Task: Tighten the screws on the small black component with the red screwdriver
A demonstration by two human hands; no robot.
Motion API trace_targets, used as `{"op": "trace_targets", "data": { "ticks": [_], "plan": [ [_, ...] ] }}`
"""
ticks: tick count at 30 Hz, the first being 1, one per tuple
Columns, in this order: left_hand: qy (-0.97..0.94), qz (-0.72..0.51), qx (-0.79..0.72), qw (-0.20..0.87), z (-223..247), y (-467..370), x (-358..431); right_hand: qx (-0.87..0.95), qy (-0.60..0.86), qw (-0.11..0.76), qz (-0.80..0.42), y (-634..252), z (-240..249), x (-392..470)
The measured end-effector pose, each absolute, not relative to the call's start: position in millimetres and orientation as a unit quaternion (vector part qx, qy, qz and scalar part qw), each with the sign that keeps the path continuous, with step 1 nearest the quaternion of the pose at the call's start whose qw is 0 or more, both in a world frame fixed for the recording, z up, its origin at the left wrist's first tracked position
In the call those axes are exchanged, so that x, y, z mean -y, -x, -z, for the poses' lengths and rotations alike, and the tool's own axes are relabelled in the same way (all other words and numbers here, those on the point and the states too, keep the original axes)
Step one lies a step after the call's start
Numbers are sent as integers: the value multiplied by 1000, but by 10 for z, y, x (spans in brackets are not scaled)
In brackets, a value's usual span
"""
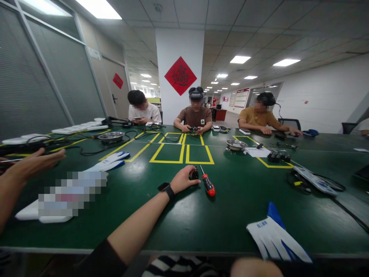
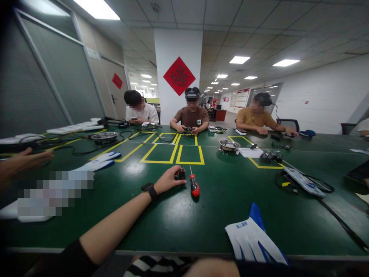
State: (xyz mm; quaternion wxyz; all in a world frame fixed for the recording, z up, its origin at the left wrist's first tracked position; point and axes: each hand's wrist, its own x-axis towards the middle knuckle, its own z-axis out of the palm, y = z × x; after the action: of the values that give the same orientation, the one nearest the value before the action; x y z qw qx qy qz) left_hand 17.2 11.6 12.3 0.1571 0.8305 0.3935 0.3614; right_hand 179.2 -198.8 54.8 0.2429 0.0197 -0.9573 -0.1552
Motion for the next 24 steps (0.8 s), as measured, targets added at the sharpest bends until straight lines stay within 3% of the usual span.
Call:
{"op": "trace_targets", "data": {
  "ticks": [4, 8, 18, 24],
  "plan": [
    [-837, -371, -374, 147, -86, -182, -134, 961, 104, 169, 194, -1980, -869, 884],
    [-839, -358, -382, 144, -66, -186, -153, 942, 250, 64, 215, -2232, -864, 155],
    [-837, -353, -400, 119, -52, -190, -173, 957, 185, -63, 214, -2250, -689, -84],
    [-835, -355, -403, 120, -52, -191, -162, 941, 260, -90, 196, -2139, -729, -178]
  ]
}}
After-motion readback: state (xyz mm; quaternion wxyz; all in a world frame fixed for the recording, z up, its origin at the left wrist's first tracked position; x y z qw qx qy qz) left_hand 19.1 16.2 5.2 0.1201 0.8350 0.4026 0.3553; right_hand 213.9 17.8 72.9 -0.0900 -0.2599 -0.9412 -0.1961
